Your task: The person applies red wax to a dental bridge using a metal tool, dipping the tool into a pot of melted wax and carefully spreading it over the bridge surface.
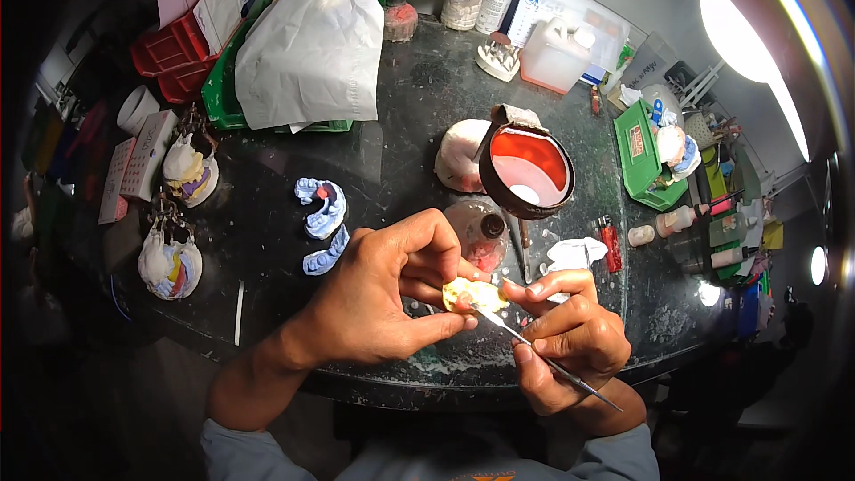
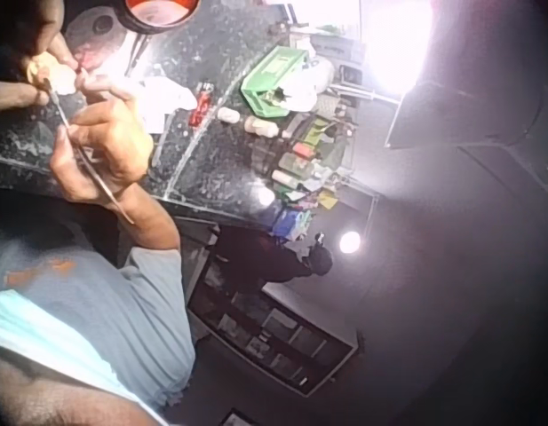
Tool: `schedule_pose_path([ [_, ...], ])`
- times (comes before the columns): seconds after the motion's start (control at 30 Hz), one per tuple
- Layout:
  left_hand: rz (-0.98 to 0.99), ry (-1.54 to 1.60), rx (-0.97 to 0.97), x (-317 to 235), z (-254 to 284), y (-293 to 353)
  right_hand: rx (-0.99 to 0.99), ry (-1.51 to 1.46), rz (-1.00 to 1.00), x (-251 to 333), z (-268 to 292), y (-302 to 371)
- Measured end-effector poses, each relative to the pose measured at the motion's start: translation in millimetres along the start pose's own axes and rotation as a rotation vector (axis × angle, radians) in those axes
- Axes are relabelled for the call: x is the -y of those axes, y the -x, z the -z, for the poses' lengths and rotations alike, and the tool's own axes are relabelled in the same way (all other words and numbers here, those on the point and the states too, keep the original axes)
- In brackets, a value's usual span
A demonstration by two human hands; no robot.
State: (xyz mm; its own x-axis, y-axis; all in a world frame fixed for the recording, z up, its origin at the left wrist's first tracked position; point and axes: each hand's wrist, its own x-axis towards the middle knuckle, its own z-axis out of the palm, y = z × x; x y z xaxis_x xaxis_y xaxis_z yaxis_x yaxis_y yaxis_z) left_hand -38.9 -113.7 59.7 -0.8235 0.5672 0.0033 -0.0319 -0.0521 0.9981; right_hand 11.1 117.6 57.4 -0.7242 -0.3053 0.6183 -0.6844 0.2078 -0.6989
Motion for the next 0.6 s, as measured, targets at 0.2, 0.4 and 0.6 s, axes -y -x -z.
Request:
schedule_pose_path([
  [0.2, -0.004, -0.006, -0.001, -0.1, 0.1, 0.4, -0.007, -0.006, 0.007, 0.3, -0.9, -0.1],
  [0.4, 0.011, -0.006, 0.001, 1.8, 0.0, -0.1, -0.001, -0.020, 0.000, 0.8, -0.5, -0.2],
  [0.6, -0.003, -0.027, 0.004, 1.7, 0.2, 0.0, -0.001, -0.013, 0.003, 1.3, -1.2, -0.8],
])
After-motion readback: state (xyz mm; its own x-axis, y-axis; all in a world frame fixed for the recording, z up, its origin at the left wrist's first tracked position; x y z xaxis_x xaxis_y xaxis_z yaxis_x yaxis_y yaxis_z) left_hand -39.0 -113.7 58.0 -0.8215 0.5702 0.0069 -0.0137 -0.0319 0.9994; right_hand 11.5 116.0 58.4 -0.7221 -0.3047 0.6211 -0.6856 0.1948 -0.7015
